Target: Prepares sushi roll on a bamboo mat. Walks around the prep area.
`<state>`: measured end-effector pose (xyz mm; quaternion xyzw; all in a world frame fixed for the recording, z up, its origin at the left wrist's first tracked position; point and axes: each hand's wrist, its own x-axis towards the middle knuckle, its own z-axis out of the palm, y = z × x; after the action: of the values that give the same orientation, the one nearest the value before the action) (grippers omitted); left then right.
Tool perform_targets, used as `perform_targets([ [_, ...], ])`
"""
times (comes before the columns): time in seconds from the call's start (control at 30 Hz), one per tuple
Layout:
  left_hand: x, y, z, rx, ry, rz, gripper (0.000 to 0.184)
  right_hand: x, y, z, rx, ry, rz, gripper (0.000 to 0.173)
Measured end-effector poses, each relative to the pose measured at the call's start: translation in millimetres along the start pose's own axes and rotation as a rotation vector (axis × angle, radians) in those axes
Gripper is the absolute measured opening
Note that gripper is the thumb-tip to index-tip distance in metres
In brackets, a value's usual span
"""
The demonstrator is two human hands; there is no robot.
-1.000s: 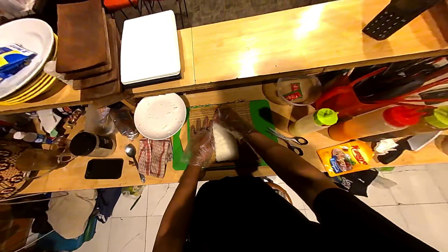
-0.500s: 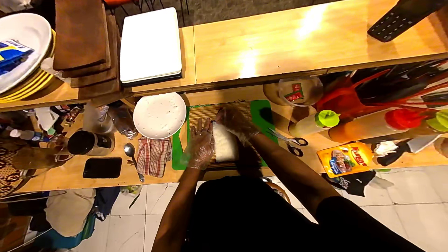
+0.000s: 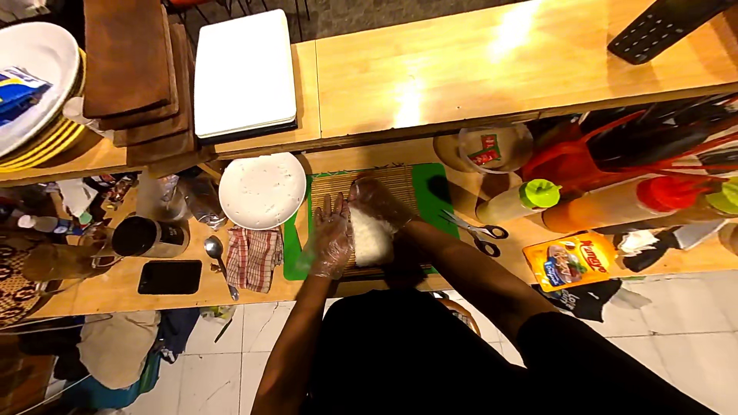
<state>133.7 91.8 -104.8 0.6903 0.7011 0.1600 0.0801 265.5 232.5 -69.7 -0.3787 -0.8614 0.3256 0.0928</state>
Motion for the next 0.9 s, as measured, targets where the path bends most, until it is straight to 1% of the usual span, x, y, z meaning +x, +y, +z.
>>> perform_targets([
  [0.07, 1.6, 0.8, -4.0, 0.015, -0.038, -0.004, 0.057, -0.7, -3.3, -11.2, 0.055, -0.023, 0.03, 0.026],
  [0.13, 4.2, 1.2, -5.6, 0.016, -0.042, -0.015, 0.056, -2.6, -0.4, -17.2, 0.119, 0.003, 0.046, 0.028],
  [0.2, 5.1, 2.3, -6.9, 0.022, -0.075, -0.022, 0.057, -2.1, 2.2, -12.2, 0.133, 0.033, 0.034, 0.023],
  [0.37, 8.4, 4.8, -8.2, 0.002, -0.059, -0.027, 0.056, 0.9, 1.1, -1.1, 0.015, 0.04, 0.002, 0.026],
  [0.47, 8.1, 2.1, -4.2, 0.01, -0.058, -0.023, 0.058, 0.5, -3.7, -7.6, 0.022, 0.032, -0.02, 0.024],
  [0.57, 9.1, 1.1, -2.4, 0.014, -0.052, -0.026, 0.059, 3.8, -1.4, -11.9, 0.072, -0.002, 0.02, 0.024],
  [0.73, 5.9, 0.3, -1.3, -0.029, -0.011, 0.0, 0.058, 8.5, 0.0, -3.2, -0.053, -0.02, 0.008, 0.027],
  [0.77, 6.0, -0.2, -1.3, -0.033, -0.016, -0.003, 0.058, 9.5, 3.0, -4.8, -0.009, -0.022, 0.003, 0.026],
  [0.83, 6.7, -1.2, -1.5, -0.028, -0.008, -0.017, 0.057, 6.4, 7.3, -12.5, 0.206, -0.005, 0.03, 0.024],
  [0.87, 6.5, -0.6, -2.2, -0.027, -0.005, -0.026, 0.057, 3.9, 7.9, -15.0, 0.271, 0.013, 0.044, 0.024],
  [0.9, 5.7, -0.4, -2.6, -0.024, -0.011, -0.03, 0.057, 1.6, 7.0, -15.9, 0.279, 0.03, 0.047, 0.024],
])
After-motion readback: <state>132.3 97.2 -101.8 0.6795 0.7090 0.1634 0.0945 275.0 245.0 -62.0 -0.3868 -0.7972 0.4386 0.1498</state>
